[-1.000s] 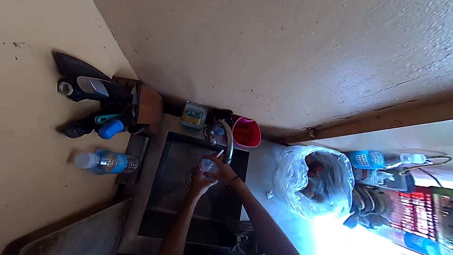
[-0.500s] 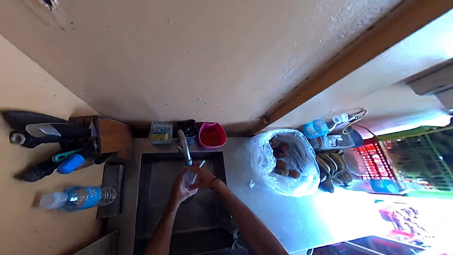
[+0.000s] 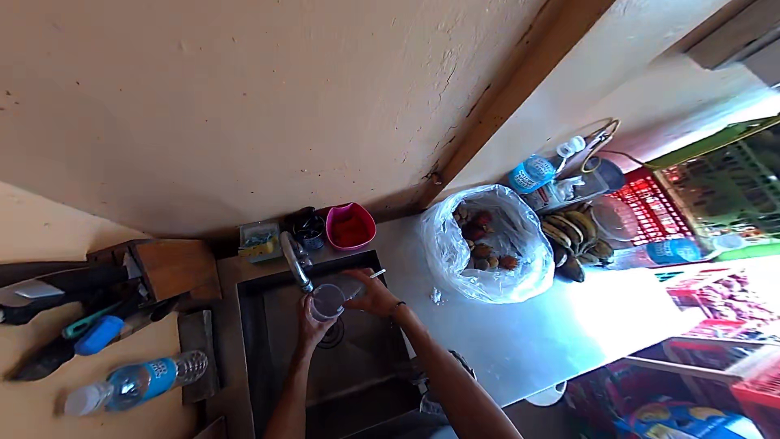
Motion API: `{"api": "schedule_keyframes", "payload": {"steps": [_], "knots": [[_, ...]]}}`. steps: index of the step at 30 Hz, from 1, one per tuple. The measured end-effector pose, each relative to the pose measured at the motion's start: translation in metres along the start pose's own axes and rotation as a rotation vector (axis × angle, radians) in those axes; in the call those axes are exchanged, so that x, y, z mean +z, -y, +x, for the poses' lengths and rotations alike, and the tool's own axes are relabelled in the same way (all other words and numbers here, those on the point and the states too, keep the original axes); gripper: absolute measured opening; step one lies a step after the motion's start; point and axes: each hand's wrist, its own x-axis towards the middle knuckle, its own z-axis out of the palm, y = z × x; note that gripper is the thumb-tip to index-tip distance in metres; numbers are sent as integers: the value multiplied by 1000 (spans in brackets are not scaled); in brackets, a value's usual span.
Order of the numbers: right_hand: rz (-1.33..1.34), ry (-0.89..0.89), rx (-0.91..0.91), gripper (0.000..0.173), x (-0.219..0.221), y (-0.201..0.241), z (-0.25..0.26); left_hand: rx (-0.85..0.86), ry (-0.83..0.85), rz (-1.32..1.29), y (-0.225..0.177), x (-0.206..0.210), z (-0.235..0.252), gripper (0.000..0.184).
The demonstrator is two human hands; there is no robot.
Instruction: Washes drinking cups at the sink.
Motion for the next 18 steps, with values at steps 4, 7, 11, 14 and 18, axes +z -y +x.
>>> {"api": "schedule_keyframes", "payload": {"steps": [4, 7, 11, 14, 18], "knots": [[-2, -99, 43, 82, 5, -9, -1, -17, 3, -52, -1, 9, -1, 108], [-14, -245, 37, 80, 4, -7, -6, -44, -10, -65, -7, 11, -1, 108], [13, -414, 46, 79, -30, -13, -16, -83, 1, -77, -11, 9, 3, 109], [83, -412, 111, 79, -67, -20, -18, -77, 37, -95, -13, 7, 4, 108], [45, -367, 223, 75, -95, -29, -10, -84, 71, -87, -13, 8, 5, 108]]}}
